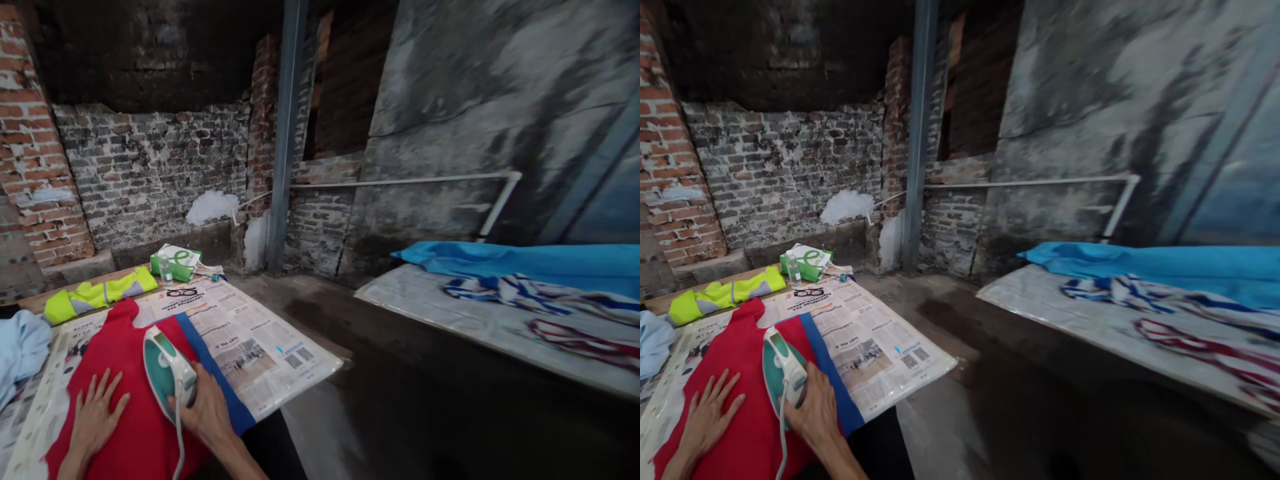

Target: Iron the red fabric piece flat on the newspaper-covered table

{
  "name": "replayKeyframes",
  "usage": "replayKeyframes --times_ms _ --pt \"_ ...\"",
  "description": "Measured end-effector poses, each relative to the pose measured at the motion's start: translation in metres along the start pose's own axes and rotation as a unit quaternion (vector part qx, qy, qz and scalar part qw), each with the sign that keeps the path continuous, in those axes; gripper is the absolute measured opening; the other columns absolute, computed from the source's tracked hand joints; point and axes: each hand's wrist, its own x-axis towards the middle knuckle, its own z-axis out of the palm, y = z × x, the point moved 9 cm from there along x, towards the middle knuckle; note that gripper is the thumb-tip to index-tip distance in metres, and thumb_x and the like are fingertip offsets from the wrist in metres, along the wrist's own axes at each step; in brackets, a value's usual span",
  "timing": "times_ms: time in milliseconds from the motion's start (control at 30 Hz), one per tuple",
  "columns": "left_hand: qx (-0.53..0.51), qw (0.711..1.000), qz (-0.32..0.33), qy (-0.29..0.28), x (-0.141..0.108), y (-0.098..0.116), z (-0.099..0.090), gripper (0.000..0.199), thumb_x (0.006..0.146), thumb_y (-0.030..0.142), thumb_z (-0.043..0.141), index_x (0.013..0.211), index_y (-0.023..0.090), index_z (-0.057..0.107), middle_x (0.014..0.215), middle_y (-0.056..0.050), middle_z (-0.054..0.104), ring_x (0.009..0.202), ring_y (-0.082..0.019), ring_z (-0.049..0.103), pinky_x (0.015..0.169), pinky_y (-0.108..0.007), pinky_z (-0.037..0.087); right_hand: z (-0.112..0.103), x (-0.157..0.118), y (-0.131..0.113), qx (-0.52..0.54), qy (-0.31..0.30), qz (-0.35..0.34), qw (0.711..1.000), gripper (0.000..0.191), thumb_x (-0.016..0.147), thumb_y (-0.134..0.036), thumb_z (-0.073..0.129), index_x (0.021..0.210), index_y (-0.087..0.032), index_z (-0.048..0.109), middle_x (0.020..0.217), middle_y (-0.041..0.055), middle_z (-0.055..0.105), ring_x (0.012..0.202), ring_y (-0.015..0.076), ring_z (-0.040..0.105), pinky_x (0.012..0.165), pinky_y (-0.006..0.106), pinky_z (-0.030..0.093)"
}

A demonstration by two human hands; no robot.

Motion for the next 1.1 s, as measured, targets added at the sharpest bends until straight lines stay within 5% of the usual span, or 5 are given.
replayKeyframes --times_ms 233,567,900,1100 --pt "-0.016 0.999 0.013 0.034 0.005 -0.004 0.008 0.060 0.097 0.046 0.044 0.155 0.031 0.042 0.166 -0.004 0.033 0.154 -0.035 0.028 0.120 -0.062 0.026 0.014 0.047 -0.022 -0.027 -0.014 0.037 0.999 0.064 0.077 -0.041 0.072 0.131 -0.007 0.063 0.131 0.0245 0.067 0.122 0.0377 0.064 0.106 0.047 0.049" --pt "-0.044 0.999 0.007 0.026 0.002 -0.003 0.002 0.059 0.098 0.045 0.045 0.155 0.028 0.044 0.166 -0.006 0.033 0.155 -0.035 0.025 0.121 -0.062 0.024 0.007 -0.017 -0.002 -0.033 -0.024 0.009 0.999 0.076 0.075 -0.047 0.071 0.142 -0.013 0.057 0.139 0.0200 0.064 0.127 0.0389 0.059 0.108 0.050 0.047" --pt "-0.015 1.000 0.005 0.017 0.000 0.000 -0.003 0.059 0.099 0.044 0.043 0.156 0.027 0.043 0.166 -0.005 0.033 0.154 -0.034 0.026 0.121 -0.059 0.026 0.018 0.076 -0.055 -0.018 -0.100 0.073 0.992 0.064 0.080 -0.040 0.067 0.136 -0.010 0.059 0.135 0.0235 0.064 0.122 0.0375 0.061 0.106 0.051 0.042" --pt "-0.028 0.999 0.003 0.015 -0.001 0.001 -0.002 0.059 0.099 0.046 0.044 0.155 0.029 0.044 0.166 -0.004 0.034 0.154 -0.034 0.026 0.122 -0.059 0.024 0.001 0.027 -0.033 -0.025 -0.073 0.036 0.996 0.064 0.076 -0.045 0.070 0.129 -0.011 0.062 0.127 0.0223 0.068 0.118 0.0381 0.063 0.106 0.052 0.039"
